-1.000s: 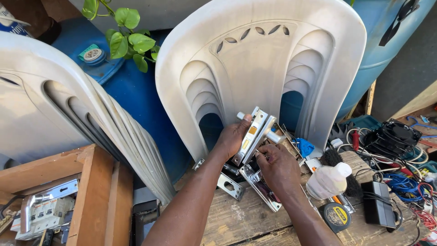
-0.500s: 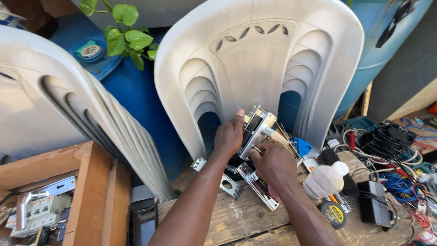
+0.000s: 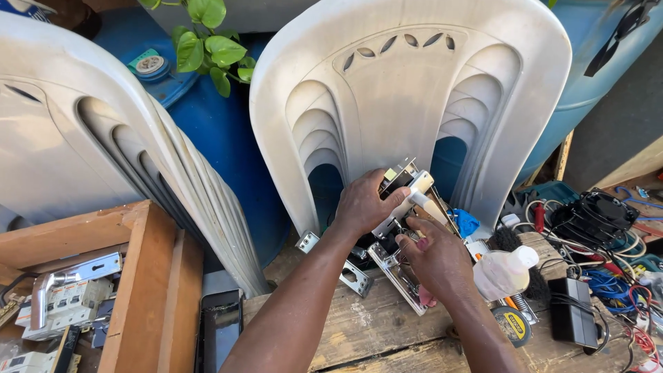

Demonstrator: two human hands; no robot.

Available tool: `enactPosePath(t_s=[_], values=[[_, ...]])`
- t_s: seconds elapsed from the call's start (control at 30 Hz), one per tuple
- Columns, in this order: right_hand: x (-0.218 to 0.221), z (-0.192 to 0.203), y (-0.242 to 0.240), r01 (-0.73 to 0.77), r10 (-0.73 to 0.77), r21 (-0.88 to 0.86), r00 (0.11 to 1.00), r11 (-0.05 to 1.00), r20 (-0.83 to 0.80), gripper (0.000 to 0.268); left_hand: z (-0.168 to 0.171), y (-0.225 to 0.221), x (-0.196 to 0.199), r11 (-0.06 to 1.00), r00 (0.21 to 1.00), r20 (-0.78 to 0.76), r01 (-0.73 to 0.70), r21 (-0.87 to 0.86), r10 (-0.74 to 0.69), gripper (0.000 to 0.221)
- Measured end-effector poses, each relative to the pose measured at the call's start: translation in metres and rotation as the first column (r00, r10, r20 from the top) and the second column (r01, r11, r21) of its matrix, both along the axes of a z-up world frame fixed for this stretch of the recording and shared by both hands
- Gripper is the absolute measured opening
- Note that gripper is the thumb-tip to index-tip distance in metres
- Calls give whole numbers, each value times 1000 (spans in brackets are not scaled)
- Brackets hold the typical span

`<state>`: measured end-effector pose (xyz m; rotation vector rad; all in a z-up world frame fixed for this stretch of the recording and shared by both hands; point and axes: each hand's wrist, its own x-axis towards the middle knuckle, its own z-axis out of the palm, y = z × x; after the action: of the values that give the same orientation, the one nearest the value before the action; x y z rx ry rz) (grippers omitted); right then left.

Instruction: Cleaning, sorting, and disassembling various electrical components including a circuit breaker assembly.

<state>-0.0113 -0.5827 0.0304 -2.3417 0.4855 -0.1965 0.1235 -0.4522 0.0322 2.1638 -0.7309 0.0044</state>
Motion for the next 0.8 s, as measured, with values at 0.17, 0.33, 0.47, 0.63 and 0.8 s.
enactPosePath(t_s=[0.17, 0.33, 0.47, 0.63, 0.8], values=[[-8, 11, 4, 28, -30, 59, 999, 998, 29, 44, 1, 9, 10, 994, 999, -14, -35, 100, 37, 87], [-16, 3, -4, 48, -49, -33, 998, 998, -37, 43, 13, 13, 9, 961, 949, -241, -146, 233, 203, 111], [-23, 16, 0, 84, -85, 14, 996, 996, 17, 41, 19, 24, 14, 987, 944, -301, -102, 127, 136, 114], [-39, 31, 5, 77, -89, 110, 990, 991, 113, 34, 76, 36, 2, 973, 929, -346, -54, 223, 130, 105], [-64, 110, 60, 67, -90, 298, 994, 952, 64, 26, 142, 80, -3, 608, 920, -141, 351, 712, -366, 86]])
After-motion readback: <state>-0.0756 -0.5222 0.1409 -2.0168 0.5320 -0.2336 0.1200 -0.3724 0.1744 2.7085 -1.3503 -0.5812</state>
